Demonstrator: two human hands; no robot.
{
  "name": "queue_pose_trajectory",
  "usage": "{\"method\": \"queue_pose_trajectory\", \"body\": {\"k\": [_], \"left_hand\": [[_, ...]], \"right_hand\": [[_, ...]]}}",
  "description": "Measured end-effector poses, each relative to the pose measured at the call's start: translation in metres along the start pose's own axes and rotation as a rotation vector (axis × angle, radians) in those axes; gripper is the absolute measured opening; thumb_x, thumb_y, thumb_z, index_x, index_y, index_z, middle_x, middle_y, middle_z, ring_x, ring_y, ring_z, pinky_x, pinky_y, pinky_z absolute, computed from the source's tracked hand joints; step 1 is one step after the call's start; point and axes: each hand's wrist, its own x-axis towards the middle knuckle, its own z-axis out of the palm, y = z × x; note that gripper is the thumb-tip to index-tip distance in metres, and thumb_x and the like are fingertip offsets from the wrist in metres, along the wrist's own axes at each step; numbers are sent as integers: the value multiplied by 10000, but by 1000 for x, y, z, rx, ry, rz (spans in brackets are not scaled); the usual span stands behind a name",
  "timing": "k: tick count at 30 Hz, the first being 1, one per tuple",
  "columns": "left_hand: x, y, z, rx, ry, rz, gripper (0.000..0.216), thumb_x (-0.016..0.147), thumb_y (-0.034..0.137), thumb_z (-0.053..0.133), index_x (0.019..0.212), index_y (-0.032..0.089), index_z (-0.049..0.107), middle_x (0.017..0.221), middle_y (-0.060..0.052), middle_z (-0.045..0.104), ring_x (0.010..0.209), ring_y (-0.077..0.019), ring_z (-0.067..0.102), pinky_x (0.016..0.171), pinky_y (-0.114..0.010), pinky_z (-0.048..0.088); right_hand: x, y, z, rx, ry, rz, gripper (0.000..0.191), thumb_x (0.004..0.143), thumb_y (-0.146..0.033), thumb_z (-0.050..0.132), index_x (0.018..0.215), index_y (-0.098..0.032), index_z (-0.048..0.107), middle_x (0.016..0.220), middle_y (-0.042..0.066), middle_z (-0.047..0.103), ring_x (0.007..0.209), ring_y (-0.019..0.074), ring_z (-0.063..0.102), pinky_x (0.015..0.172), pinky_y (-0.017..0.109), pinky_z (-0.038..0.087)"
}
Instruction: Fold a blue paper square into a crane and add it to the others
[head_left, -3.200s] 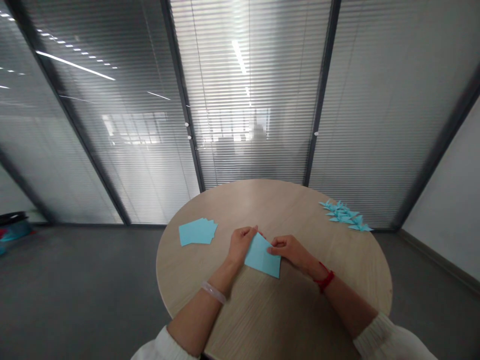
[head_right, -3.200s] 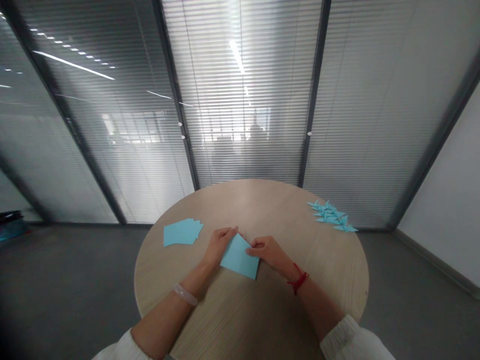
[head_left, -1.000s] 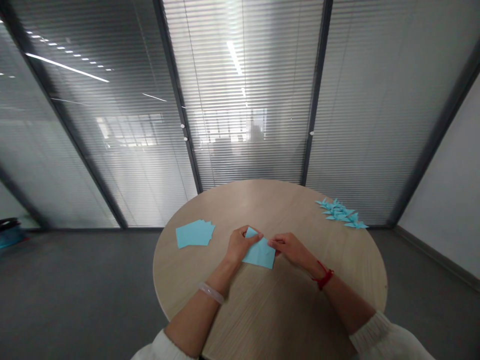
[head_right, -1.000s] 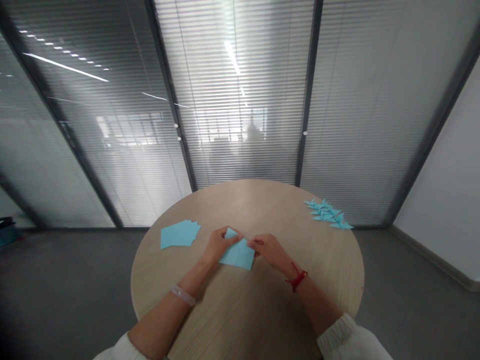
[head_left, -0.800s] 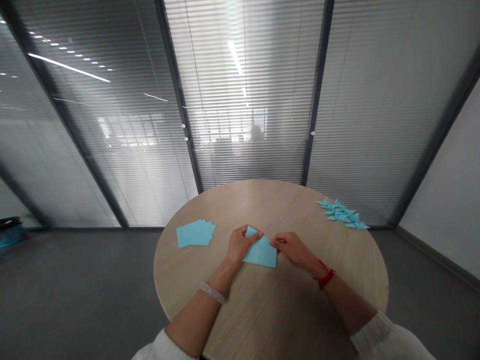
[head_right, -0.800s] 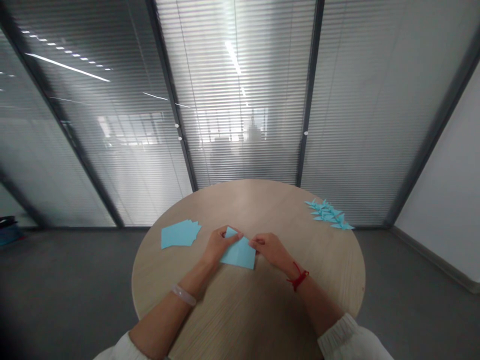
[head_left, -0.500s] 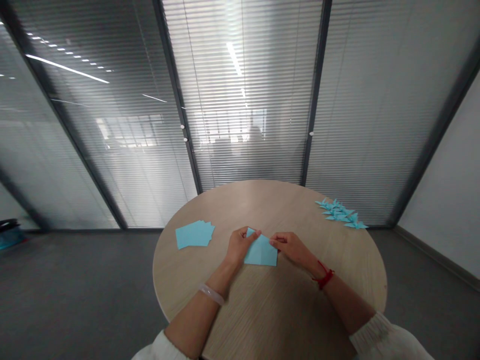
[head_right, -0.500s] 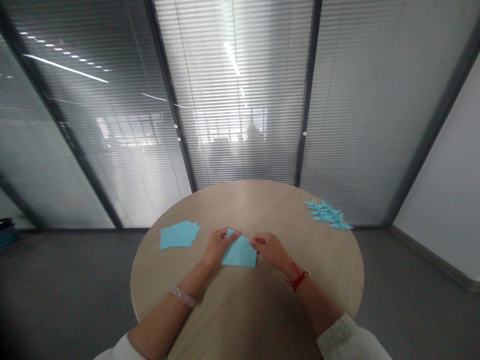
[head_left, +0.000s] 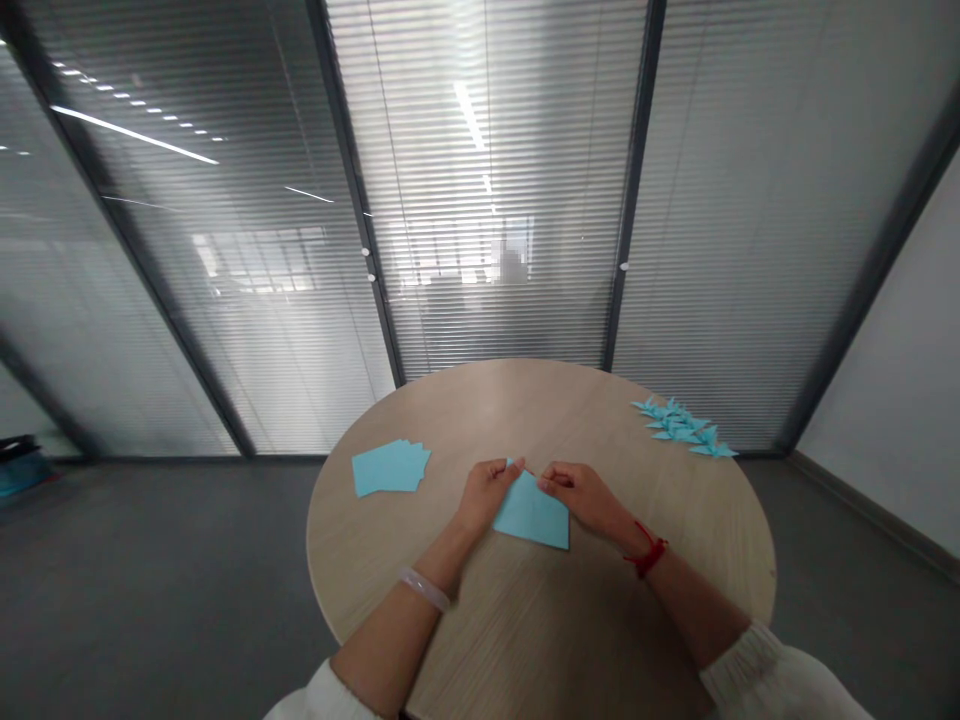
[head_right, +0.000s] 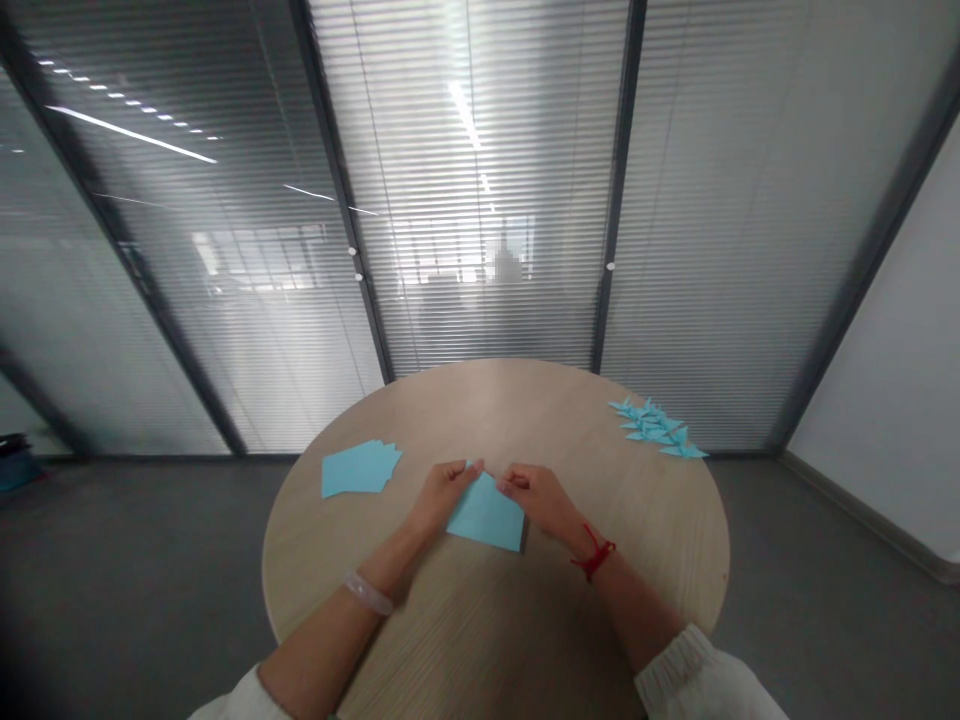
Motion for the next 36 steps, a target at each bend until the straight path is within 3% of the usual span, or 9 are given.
{"method": "queue_pose_trajectory", "body": {"k": [4, 8, 15, 21, 26, 33, 36], "left_hand": [[-1, 0, 0, -105, -24, -26, 550, 651, 665, 602, 674, 119, 662, 499, 3, 520, 433, -96, 422, 437, -223, 303], [0, 0, -3, -196, 65, -26, 541, 631, 655, 633, 634, 114, 648, 490, -6, 529, 424, -96, 429, 441, -225, 319], [0, 4, -4, -244, 163, -9, 551, 691, 632, 580, 744, 98, 706, 539, -30, 592, 475, -124, 490, 492, -243, 372], [1, 0, -5, -350, 145, 11, 477, 750, 531, 578, 850, 86, 714, 691, -78, 675, 599, -150, 577, 591, -252, 438], [2, 0, -4, -478, 17, -77, 417, 803, 446, 516, 950, 96, 690, 804, -107, 706, 683, -173, 633, 653, -273, 480], [3, -4, 1, -533, 1, -73, 325, 765, 384, 555, 744, 81, 669, 739, -126, 703, 663, -188, 647, 685, -297, 497], [3, -5, 2, -485, -28, -88, 383, 764, 439, 578, 823, 74, 677, 805, -145, 712, 714, -211, 659, 729, -331, 501]], "right_hand": [[0, 0, 0, 15, 31, 24, 373, 801, -509, 551, 695, -153, 594, 583, -18, 532, 545, 116, 462, 516, 221, 321], [2, 4, 1, 80, 48, 37, 357, 787, -501, 566, 755, -151, 631, 655, 7, 610, 612, 143, 535, 582, 238, 389], [5, 9, -3, 7, 96, 51, 308, 772, -444, 575, 667, -158, 620, 606, -1, 591, 588, 141, 527, 562, 238, 377], [7, 8, -4, 173, 156, 111, 312, 727, -474, 600, 705, -162, 607, 653, 16, 604, 628, 155, 551, 604, 258, 423], [6, 8, -7, 269, 286, 93, 325, 735, -494, 584, 743, -169, 591, 648, 4, 577, 603, 146, 519, 568, 246, 407], [5, 16, -11, 69, 391, 53, 312, 772, -463, 546, 715, -164, 616, 657, 22, 604, 644, 171, 539, 572, 252, 385], [6, 19, -13, -21, 423, 38, 314, 809, -457, 503, 760, -169, 618, 690, 31, 624, 672, 179, 555, 587, 255, 396]]}}
